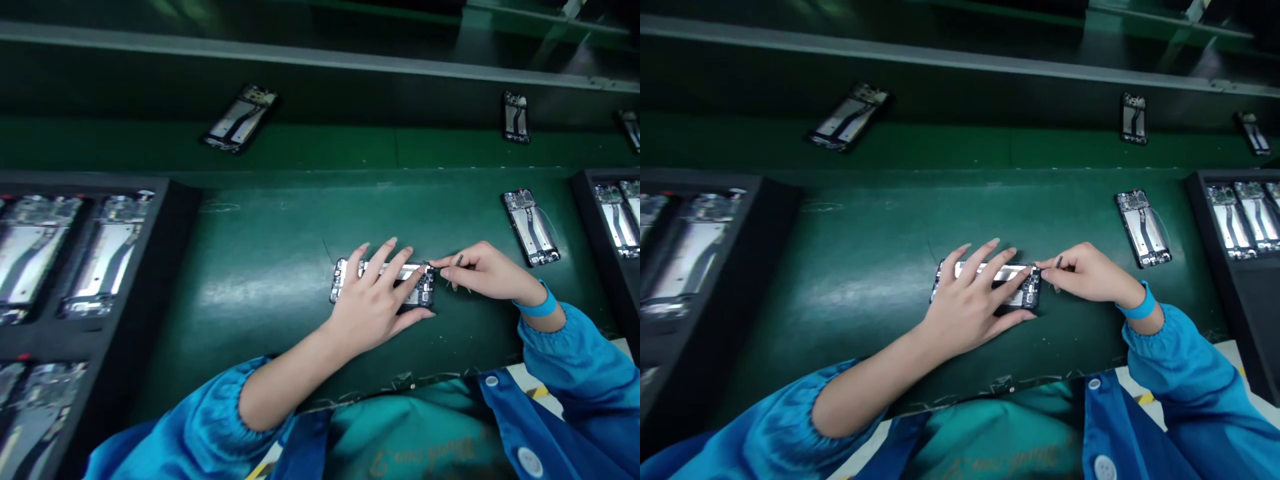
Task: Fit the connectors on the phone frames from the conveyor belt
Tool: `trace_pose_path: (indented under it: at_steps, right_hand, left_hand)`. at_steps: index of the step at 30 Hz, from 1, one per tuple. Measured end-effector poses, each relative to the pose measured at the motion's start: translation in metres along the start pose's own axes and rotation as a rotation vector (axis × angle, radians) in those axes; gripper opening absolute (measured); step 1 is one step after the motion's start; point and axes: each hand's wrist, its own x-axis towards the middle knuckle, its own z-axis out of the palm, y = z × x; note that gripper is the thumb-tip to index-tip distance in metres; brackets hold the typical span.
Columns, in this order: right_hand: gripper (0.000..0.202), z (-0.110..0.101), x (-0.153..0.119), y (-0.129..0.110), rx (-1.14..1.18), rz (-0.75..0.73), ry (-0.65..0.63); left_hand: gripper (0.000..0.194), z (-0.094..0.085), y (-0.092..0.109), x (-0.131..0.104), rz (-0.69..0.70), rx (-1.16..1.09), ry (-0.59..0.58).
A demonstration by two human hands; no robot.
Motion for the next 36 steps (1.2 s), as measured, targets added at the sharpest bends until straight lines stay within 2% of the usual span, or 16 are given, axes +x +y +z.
trace_pose_path:
  at_steps: [4, 6, 8, 12, 15, 17, 19, 21, 23, 28, 32, 36]
  right_hand:
    - [0.039, 0.005, -0.005, 0.001, 0.031, -0.053, -0.147]
    - [0.039, 0.004, -0.002, 0.003, 0.114, -0.022, -0.223]
    - [0.033, 0.001, 0.002, 0.006, 0.207, 0.027, -0.244]
    - [0.027, -0.006, 0.008, 0.010, 0.513, 0.002, -0.064]
    - [0.025, -0.009, 0.013, 0.005, 0.641, 0.021, 0.082]
    - [0.025, -0.010, 0.019, -0.003, 0.563, 0.069, 0.119]
    - [0.037, -0.009, 0.030, -0.011, 0.385, 0.117, 0.121]
    - [0.044, -0.008, 0.046, -0.019, 0.174, 0.141, 0.114]
    - [0.040, -0.008, 0.063, -0.024, 0.030, 0.160, 0.107]
    - [0.036, -0.010, 0.096, -0.027, 0.045, 0.309, 0.093]
    - [0.034, -0.011, 0.101, -0.028, 0.061, 0.332, -0.006]
    - [0.033, -0.010, 0.102, -0.029, 0.062, 0.350, -0.034]
  left_hand:
    - [0.049, -0.007, 0.010, -0.017, 0.009, -0.010, -0.020]
    - [0.044, -0.013, 0.006, -0.025, 0.041, -0.045, -0.074]
    - [0.043, -0.020, -0.003, -0.032, 0.083, -0.060, -0.125]
    - [0.045, -0.025, -0.022, -0.035, 0.163, -0.053, -0.194]
    - [0.042, -0.018, -0.029, -0.031, 0.209, -0.063, -0.167]
    - [0.038, -0.013, -0.029, -0.027, 0.217, -0.078, -0.098]
    - [0.035, -0.009, -0.030, -0.023, 0.215, -0.098, -0.055]
    - [0.032, -0.007, -0.033, -0.017, 0.225, -0.119, -0.060]
    - [0.031, -0.007, -0.038, -0.011, 0.251, -0.143, -0.080]
    - [0.030, -0.006, -0.045, -0.002, 0.275, -0.199, -0.079]
    - [0.031, -0.005, -0.044, -0.002, 0.266, -0.217, -0.073]
    - [0.031, -0.005, -0.045, -0.003, 0.255, -0.264, -0.066]
